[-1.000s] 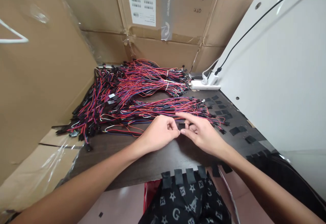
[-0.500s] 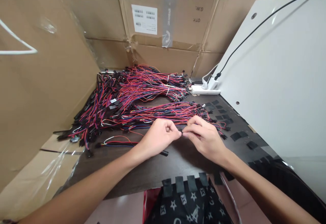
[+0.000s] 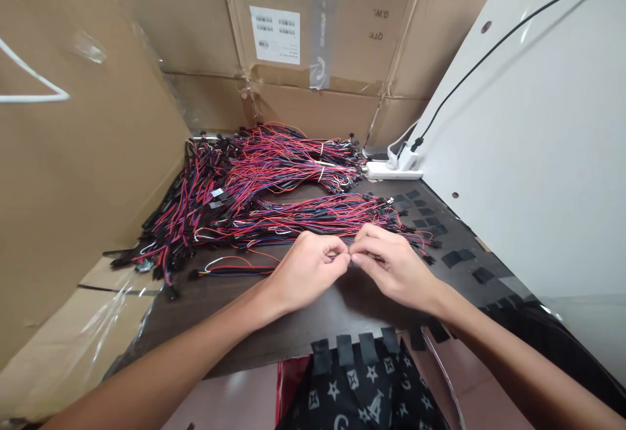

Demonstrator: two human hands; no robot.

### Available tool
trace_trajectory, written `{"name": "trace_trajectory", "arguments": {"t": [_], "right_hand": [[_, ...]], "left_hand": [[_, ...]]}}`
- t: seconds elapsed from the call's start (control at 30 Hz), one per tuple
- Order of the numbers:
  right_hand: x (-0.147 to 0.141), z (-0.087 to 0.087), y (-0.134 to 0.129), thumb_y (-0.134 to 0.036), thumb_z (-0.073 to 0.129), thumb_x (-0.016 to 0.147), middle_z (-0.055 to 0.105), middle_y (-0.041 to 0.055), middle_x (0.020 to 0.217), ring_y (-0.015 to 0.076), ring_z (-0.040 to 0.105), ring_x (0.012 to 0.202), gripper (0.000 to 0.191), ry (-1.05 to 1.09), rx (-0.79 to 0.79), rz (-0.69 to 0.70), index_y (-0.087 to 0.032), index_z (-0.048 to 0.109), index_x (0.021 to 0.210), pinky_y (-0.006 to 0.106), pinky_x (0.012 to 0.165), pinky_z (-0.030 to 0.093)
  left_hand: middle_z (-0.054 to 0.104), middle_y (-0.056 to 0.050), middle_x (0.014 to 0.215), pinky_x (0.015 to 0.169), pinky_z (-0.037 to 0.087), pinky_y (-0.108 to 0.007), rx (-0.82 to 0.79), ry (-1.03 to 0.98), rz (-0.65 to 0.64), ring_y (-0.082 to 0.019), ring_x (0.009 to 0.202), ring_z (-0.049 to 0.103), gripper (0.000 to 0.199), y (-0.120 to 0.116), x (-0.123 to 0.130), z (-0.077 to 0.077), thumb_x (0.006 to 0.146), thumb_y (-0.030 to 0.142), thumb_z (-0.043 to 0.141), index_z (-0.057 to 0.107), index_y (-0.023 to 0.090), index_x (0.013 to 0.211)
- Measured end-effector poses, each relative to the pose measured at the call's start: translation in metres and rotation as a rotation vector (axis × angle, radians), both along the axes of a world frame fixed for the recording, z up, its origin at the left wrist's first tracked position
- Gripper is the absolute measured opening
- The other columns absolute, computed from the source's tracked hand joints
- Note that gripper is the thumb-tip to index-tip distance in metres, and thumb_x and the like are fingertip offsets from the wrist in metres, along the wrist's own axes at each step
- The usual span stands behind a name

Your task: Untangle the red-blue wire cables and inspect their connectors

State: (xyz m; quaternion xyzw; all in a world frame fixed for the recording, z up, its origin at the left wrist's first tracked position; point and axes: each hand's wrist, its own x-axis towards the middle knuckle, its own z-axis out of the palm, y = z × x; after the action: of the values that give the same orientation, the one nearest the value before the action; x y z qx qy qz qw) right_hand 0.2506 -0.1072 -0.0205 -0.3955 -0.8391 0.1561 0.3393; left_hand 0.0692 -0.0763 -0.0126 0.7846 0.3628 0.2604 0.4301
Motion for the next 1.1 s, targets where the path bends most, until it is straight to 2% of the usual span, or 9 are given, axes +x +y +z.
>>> {"name": "trace_trajectory", "arguments": {"t": [0.07, 0.13, 0.23, 0.33, 0.47, 0.53, 0.67, 0.9, 1.1], "right_hand": [[0.0, 0.002, -0.002, -0.006, 0.047, 0.083, 0.054, 0.0053, 0.082, 0.0152, 0.051, 0.071, 0.015, 0.009, 0.019, 0.003, -0.015, 0.058, 0.088, 0.027, 0.062, 0.043], [0.0, 0.002, -0.004, -0.003, 0.046, 0.077, 0.053, 0.0061, 0.085, 0.0158, 0.051, 0.074, 0.026, 0.003, 0.061, 0.014, -0.015, 0.056, 0.098, 0.027, 0.063, 0.044], [0.002, 0.0, -0.005, -0.002, 0.044, 0.079, 0.054, 0.008, 0.09, 0.0164, 0.053, 0.079, 0.031, -0.088, 0.146, 0.047, -0.014, 0.054, 0.105, 0.026, 0.066, 0.047], [0.005, -0.004, -0.004, -0.007, 0.043, 0.086, 0.055, 0.0082, 0.086, 0.0155, 0.054, 0.073, 0.019, -0.209, 0.261, 0.047, -0.014, 0.057, 0.097, 0.025, 0.06, 0.045], [0.007, -0.01, 0.0, -0.015, 0.047, 0.093, 0.06, 0.0053, 0.076, 0.0127, 0.053, 0.064, 0.015, -0.193, 0.407, 0.023, -0.015, 0.059, 0.083, 0.023, 0.05, 0.037], [0.005, -0.011, 0.001, -0.014, 0.048, 0.093, 0.061, 0.0038, 0.073, 0.0121, 0.054, 0.064, 0.016, -0.106, 0.378, 0.003, -0.015, 0.058, 0.08, 0.023, 0.053, 0.038], [0.001, -0.01, 0.001, -0.014, 0.05, 0.091, 0.057, 0.0011, 0.066, 0.0102, 0.05, 0.058, 0.018, 0.079, 0.193, -0.041, -0.015, 0.057, 0.075, 0.022, 0.056, 0.039], [-0.002, -0.002, 0.002, -0.028, 0.057, 0.083, 0.053, -0.0011, 0.059, 0.0088, 0.041, 0.05, 0.021, 0.275, -0.373, -0.159, -0.014, 0.059, 0.068, 0.022, 0.046, 0.031], [-0.003, 0.004, 0.003, -0.035, 0.064, 0.075, 0.033, -0.0078, 0.045, 0.0054, 0.027, 0.04, 0.023, 0.448, -0.709, -0.16, -0.014, 0.057, 0.065, 0.02, 0.039, 0.019]], "left_hand": [[0.046, 0.004, 0.055, 0.05, 0.028, -0.02, -0.11, -0.034, -0.004, -0.007, 0.053, 0.037, 0.017, 0.002, 0.0, 0.001, 0.075, 0.018, 0.05, 0.061, 0.012, 0.063], [0.042, 0.005, 0.052, 0.047, 0.024, -0.02, -0.258, -0.077, -0.007, -0.006, 0.05, 0.033, 0.014, 0.004, 0.001, 0.002, 0.071, 0.019, 0.053, 0.058, 0.013, 0.059], [0.031, 0.008, 0.045, 0.041, 0.014, -0.02, -0.558, -0.167, 0.013, -0.004, 0.041, 0.021, 0.01, 0.006, 0.002, 0.003, 0.065, 0.021, 0.056, 0.055, 0.014, 0.058], [0.024, 0.011, 0.042, 0.039, 0.009, -0.02, -0.796, -0.26, 0.036, -0.002, 0.039, 0.013, 0.011, 0.005, 0.002, 0.004, 0.063, 0.023, 0.061, 0.054, 0.015, 0.059], [0.025, 0.01, 0.044, 0.04, 0.007, -0.019, -0.843, -0.306, 0.028, -0.002, 0.04, 0.013, 0.016, 0.004, 0.002, 0.004, 0.064, 0.025, 0.066, 0.055, 0.014, 0.06], [0.026, 0.01, 0.045, 0.039, 0.008, -0.019, -0.824, -0.33, 0.005, -0.002, 0.04, 0.014, 0.016, 0.004, 0.002, 0.002, 0.064, 0.027, 0.065, 0.056, 0.014, 0.061], [0.034, 0.008, 0.047, 0.039, 0.012, -0.02, -0.695, -0.311, -0.009, -0.003, 0.039, 0.021, 0.017, 0.006, 0.003, -0.001, 0.064, 0.028, 0.064, 0.057, 0.014, 0.065], [0.045, 0.004, 0.053, 0.048, 0.029, -0.019, -0.259, -0.143, 0.006, -0.006, 0.05, 0.037, 0.012, 0.003, 0.001, -0.001, 0.073, 0.019, 0.057, 0.058, 0.011, 0.064], [0.048, 0.005, 0.051, 0.047, 0.029, -0.019, 0.162, -0.027, -0.029, -0.006, 0.046, 0.037, 0.014, -0.001, -0.002, -0.001, 0.078, 0.01, 0.054, 0.062, 0.011, 0.067]]}}
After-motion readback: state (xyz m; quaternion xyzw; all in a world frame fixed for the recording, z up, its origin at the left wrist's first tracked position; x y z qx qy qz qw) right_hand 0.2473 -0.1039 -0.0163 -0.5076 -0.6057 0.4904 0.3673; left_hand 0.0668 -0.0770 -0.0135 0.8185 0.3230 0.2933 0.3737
